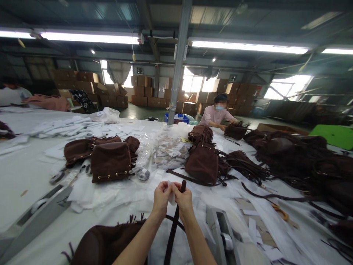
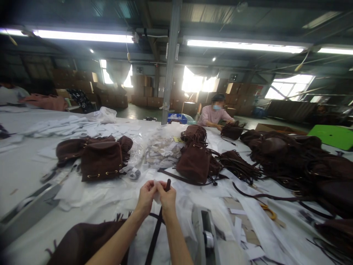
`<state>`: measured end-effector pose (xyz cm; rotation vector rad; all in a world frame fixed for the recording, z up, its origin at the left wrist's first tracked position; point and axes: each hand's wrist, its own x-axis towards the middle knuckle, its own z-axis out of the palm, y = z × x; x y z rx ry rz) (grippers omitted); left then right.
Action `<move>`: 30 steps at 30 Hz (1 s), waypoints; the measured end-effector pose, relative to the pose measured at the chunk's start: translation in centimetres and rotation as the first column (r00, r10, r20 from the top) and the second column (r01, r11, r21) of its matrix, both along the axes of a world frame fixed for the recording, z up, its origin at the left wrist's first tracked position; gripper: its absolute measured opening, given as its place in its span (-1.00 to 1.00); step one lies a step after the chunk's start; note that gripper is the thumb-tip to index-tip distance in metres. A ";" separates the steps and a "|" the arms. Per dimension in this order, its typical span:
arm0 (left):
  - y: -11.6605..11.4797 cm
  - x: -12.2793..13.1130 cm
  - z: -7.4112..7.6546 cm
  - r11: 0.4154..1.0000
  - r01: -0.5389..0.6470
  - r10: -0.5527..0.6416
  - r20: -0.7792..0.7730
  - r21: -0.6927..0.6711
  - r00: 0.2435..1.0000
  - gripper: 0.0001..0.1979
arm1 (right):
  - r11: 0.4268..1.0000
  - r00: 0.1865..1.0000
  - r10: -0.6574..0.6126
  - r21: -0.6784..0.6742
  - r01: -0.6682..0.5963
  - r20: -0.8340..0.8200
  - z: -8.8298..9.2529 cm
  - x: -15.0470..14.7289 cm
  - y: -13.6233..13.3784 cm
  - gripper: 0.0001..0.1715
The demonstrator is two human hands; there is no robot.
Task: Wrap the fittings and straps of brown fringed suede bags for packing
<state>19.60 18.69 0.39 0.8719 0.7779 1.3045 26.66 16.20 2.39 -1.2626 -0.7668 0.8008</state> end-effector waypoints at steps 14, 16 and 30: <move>0.8 0.4 1.1 0.992 0.012 0.010 -0.163 0.129 0.987 -0.65 | 0.995 0.979 -0.098 0.023 0.095 0.179 -0.6 0.7 -0.7 -0.54; 0.8 -0.1 1.7 0.988 0.072 -0.055 -0.126 0.134 0.990 -0.72 | 0.998 0.993 -0.056 -0.005 0.057 0.104 -0.4 0.5 -1.0 -0.53; 1.3 -2.5 3.3 0.981 0.124 -0.134 0.064 0.148 0.989 -0.54 | 0.937 0.851 0.009 -0.292 -0.190 -0.525 -1.2 -2.2 -4.7 -0.44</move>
